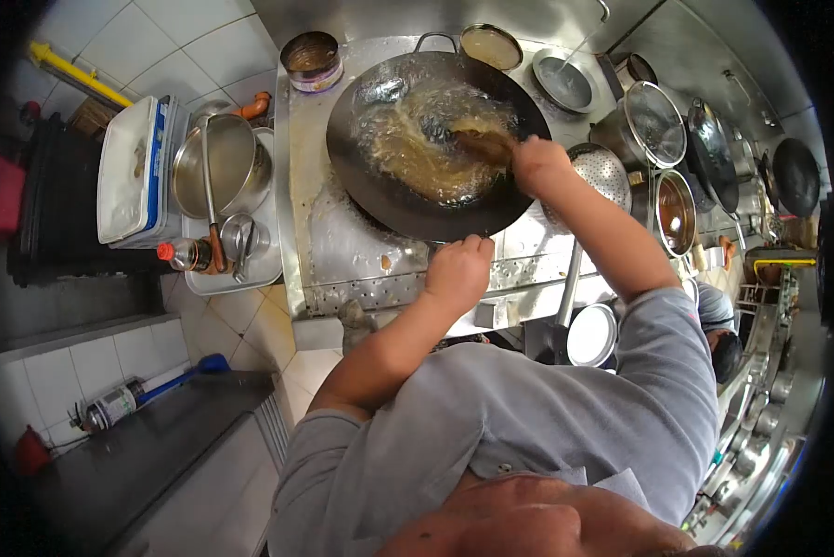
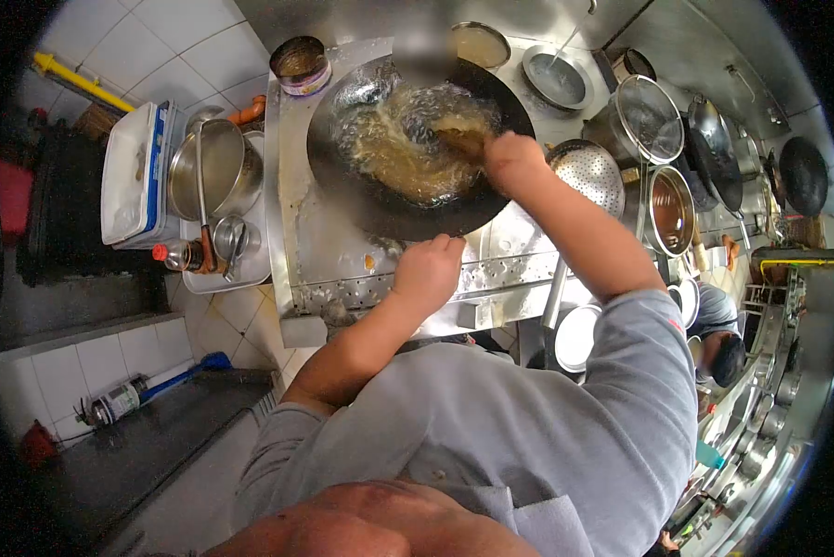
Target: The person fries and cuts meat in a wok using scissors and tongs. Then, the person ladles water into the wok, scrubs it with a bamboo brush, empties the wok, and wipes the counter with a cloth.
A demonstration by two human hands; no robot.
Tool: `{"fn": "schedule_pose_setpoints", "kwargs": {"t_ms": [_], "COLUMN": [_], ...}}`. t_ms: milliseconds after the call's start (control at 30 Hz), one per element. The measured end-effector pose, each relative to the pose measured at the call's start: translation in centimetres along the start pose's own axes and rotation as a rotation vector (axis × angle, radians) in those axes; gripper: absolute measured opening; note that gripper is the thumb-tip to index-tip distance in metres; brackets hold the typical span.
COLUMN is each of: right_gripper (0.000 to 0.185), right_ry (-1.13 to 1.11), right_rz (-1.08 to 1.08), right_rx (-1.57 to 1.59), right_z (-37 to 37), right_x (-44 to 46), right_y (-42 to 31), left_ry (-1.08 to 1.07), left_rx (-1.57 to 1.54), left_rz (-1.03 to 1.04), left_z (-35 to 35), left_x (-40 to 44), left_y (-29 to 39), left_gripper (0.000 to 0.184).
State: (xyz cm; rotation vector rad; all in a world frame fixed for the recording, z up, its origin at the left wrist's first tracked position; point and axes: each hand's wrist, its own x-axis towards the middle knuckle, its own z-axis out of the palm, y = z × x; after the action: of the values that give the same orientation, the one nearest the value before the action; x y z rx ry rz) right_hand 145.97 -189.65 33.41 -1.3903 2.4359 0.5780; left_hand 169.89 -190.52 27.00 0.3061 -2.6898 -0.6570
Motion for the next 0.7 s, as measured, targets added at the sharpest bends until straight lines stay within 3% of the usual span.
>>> {"fn": "schedule_pose_setpoints", "kwargs": {"t_ms": [33,100,133,200,333,467,533,567,700], "right_gripper": [0.031,0.036,0.042,0.032,0.035,0.027,0.029,0.034,0.032], "right_ry": [0.086,0.269,0.344,0.353,0.110,-0.136,-0.158,0.114,0.284], "right_rz": [0.085,0.304,0.196,0.118,-0.078,-0.274,-0.021,0.013,0.008], "right_rx": [0.006,0.385,0.252,0.289,0.319,0.009,0.014,-0.018,0.139], "right_z": [0.4,2.8,2.1,1.2,1.9,3.0,-1.2,1.2,-0.4], "right_x": [1.0,8.3,9.0,9.6,4.7,0.8,-1.0,0.8,9.2], "right_y": [0.7,-0.1,-2.0,-5.8,-7.5,-0.3,2.1,3.1,-1.3], "left_ry": [0.007,0.018,0.051,0.082,0.060,0.033,0.034,0.033,0.103], "left_rx": [-0.031,-0.044,-0.060,-0.066,-0.019,0.023,0.004,-0.012,-0.099], "left_rz": [0.018,0.046,0.049,0.058,0.056,0.002,-0.010,-0.011,-0.023], "left_z": [-0.3,-0.6,-0.6,-0.8,-0.2,1.3,0.8,0.6,0.6], "left_x": [-0.1,0.2,0.0,0.1,0.2,0.3,0.5,0.5,-0.1], "left_y": [0.4,0.5,0.6,0.6,-0.2,-1.0,-1.0,-0.9,-1.2], "left_gripper": [0.011,0.011,0.011,0.012,0.012,0.008,0.007,0.007,0.009]}}
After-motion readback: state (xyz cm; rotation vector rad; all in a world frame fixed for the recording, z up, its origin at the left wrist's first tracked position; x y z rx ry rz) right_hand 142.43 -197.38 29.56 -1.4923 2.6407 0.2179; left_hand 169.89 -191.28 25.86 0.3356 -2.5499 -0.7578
